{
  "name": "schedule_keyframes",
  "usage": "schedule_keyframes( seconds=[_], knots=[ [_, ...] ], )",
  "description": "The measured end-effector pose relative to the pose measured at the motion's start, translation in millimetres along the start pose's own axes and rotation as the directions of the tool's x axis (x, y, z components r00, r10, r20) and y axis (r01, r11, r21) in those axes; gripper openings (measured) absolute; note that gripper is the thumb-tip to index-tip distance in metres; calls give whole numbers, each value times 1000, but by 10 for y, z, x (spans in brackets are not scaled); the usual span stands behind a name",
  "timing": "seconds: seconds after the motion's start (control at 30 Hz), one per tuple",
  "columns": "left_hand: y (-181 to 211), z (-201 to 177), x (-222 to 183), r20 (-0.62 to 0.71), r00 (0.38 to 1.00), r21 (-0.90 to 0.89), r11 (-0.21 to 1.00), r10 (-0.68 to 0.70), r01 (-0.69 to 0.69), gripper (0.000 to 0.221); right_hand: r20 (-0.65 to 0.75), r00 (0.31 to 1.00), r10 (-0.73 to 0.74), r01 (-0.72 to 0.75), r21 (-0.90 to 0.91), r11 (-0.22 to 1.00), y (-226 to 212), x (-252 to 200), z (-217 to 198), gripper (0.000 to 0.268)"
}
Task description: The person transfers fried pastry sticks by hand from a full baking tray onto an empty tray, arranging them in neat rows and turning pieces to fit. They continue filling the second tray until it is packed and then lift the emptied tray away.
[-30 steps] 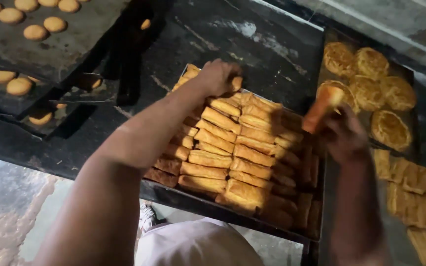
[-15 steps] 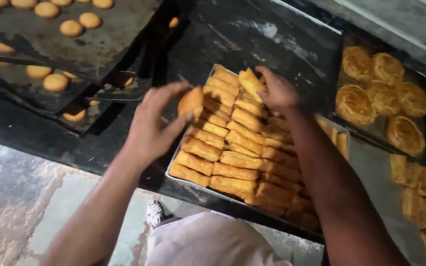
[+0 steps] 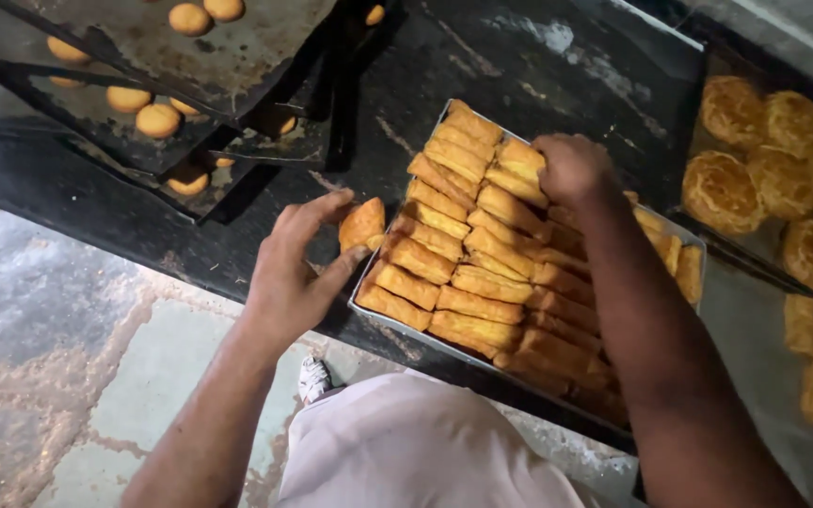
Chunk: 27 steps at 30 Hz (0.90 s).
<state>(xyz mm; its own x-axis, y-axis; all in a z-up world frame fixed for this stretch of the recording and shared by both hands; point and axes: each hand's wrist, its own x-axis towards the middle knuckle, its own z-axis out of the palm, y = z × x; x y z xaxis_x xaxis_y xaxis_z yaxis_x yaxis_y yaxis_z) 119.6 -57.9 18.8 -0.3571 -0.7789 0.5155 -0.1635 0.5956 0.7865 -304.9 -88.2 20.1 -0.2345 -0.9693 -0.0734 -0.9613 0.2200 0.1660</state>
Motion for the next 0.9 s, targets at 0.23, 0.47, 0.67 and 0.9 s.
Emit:
schedule_keyframes(
  seconds=[0.23,0.47,0.67,0.9],
  knots=[
    [-9,122,9,55,998,-6,1000,-19,19,57,-68,995,-75,85,156,984,137,64,204,44],
    [-34,280,10,97,995,-12,1000,-20,21,57,-108,994,-14,34,191,981,-2,-22,217,43],
    [-34,416,-7,118,993,-48,998,-28,34,57,-177,978,-109,144,195,970,8,-137,39,44],
    [-31,275,-77,106,993,-9,998,-56,57,57,-38,984,176,-135,488,862,757,-436,-255,39]
  ],
)
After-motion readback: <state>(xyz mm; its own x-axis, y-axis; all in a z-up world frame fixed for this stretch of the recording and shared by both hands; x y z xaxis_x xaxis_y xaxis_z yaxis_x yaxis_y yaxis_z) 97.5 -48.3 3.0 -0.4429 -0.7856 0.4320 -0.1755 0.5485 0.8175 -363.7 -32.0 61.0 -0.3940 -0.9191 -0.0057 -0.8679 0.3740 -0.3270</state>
